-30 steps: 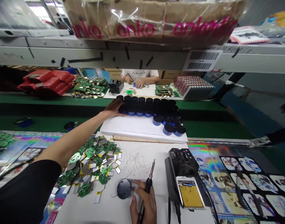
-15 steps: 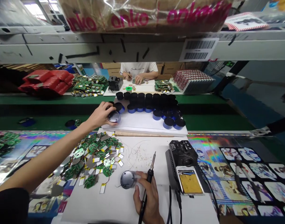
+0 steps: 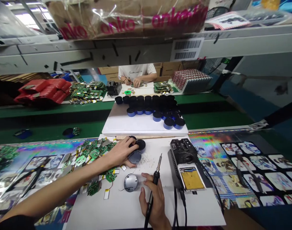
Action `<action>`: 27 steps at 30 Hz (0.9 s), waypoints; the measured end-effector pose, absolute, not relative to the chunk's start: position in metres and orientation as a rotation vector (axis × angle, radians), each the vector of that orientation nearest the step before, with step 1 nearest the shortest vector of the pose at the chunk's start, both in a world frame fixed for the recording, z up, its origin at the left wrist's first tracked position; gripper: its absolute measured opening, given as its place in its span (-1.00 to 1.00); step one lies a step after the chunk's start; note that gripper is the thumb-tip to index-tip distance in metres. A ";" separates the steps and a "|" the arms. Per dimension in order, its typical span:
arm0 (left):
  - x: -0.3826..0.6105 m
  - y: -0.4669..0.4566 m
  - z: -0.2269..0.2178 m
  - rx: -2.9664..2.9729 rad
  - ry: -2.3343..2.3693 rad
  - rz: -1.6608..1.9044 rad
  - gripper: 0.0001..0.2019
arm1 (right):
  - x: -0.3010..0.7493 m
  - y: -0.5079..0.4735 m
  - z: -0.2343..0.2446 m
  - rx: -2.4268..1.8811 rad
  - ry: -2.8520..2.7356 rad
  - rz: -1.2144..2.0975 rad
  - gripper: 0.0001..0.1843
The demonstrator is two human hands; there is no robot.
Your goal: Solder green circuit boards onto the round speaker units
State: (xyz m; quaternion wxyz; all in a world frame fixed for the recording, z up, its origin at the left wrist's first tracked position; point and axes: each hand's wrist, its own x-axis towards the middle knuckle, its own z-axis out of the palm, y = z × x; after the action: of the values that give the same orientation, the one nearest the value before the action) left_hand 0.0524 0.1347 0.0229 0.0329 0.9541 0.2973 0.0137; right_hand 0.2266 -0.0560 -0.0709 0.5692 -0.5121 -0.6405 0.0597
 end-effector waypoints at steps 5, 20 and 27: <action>0.072 0.115 -0.003 2.810 1.213 0.126 -0.27 | 0.227 -0.055 -0.071 -1.195 -1.499 0.132 -0.68; 0.059 0.237 0.072 2.751 1.368 0.379 -0.53 | 0.228 -0.054 -0.068 -1.133 -1.519 0.124 -0.65; 0.101 0.337 0.062 2.726 1.451 0.288 -0.18 | 0.228 -0.055 -0.076 -1.160 -1.510 0.106 -0.65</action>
State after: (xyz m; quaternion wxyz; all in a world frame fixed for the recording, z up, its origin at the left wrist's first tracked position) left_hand 0.1014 0.3367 0.0617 0.0198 0.8788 0.4677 0.0929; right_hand 0.2280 -0.0549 -0.0760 0.5790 -0.4959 -0.6456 0.0455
